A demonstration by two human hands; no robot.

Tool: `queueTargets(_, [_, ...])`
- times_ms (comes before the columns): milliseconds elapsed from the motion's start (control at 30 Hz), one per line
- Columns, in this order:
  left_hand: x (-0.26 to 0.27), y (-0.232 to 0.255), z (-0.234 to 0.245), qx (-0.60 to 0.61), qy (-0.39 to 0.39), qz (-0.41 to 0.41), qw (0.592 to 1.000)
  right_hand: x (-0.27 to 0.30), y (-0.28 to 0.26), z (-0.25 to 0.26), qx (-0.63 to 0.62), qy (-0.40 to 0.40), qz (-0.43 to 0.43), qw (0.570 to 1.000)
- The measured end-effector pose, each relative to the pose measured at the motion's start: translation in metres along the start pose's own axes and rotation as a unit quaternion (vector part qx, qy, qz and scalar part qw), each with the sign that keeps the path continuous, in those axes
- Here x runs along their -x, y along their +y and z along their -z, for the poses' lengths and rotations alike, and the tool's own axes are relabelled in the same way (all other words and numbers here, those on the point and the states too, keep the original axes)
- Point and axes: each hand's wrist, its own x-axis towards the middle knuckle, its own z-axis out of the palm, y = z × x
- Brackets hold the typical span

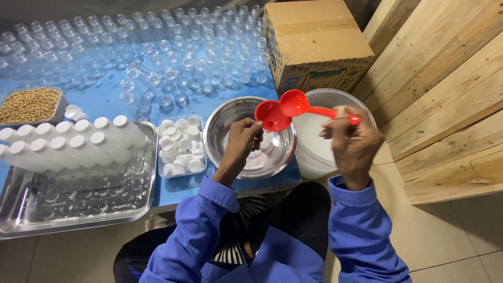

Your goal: Scooping white powder from a bucket into a metal bowl using red scoops

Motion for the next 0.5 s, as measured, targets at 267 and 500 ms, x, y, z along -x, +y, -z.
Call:
queueTargets(267, [-0.004, -0.002, 0.0, -0.001, 0.001, 0.006, 1.0, 0.017, 0.02, -0.008, 0.151, -0.006, 0.191, 0.97])
queueTargets(500, [0.003, 0.01, -0.003, -0.014, 0.005, 0.008, 1.0, 0.016, 0.078, 0.016, 0.153, 0.04, 0.09, 0.983])
